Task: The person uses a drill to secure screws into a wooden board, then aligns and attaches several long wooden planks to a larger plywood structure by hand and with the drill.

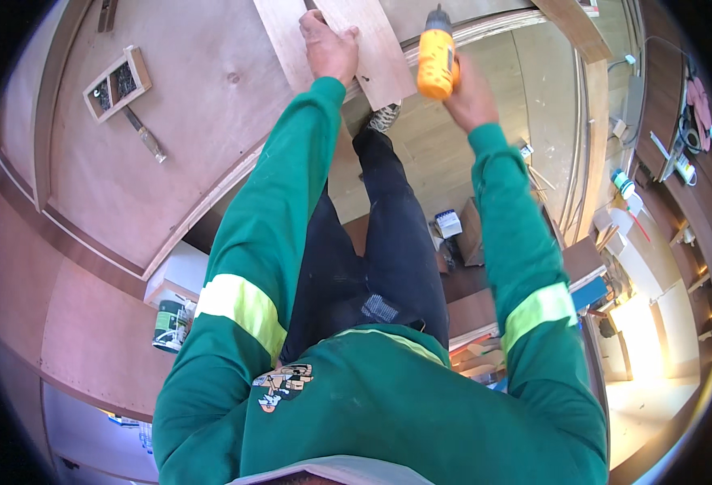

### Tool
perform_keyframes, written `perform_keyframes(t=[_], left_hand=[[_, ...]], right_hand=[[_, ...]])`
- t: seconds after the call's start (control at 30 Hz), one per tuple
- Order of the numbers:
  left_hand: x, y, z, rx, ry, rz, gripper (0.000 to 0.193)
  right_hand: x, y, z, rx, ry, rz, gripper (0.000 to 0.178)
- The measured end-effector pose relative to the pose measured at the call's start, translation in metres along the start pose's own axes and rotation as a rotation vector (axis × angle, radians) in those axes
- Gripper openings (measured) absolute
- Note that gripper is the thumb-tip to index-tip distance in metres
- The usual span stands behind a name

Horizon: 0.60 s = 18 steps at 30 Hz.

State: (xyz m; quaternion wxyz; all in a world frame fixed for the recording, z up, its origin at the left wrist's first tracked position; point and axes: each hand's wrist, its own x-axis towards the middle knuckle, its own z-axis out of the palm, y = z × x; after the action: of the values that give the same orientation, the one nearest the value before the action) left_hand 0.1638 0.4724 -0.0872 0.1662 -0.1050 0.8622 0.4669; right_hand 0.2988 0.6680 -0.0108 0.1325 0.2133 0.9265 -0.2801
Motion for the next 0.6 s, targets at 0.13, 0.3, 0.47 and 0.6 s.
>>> perform_keyframes(t=[0.13,0.3,0.47,0.6], left_hand=[[0.014,-0.019,-0.005,-0.238,-0.196,-0.091,0.053],[0.026,-0.028,-0.034,-0.436,-0.346,-0.233,0.047],[0.028,-0.025,-0.055,-0.570,-0.482,-0.329,0.045],[0.027,-0.010,-0.068,-0.347,-0.403,-0.157,0.054]], right_hand=[[0.071,0.049,0.002,-0.285,-0.008,-0.107,0.055],[0.096,0.043,-0.010,-0.398,0.077,-0.192,0.061],[0.041,-0.028,0.033,0.233,-0.088,0.153,0.051],[0.013,-0.043,0.089,0.632,-0.069,0.217,0.049]])
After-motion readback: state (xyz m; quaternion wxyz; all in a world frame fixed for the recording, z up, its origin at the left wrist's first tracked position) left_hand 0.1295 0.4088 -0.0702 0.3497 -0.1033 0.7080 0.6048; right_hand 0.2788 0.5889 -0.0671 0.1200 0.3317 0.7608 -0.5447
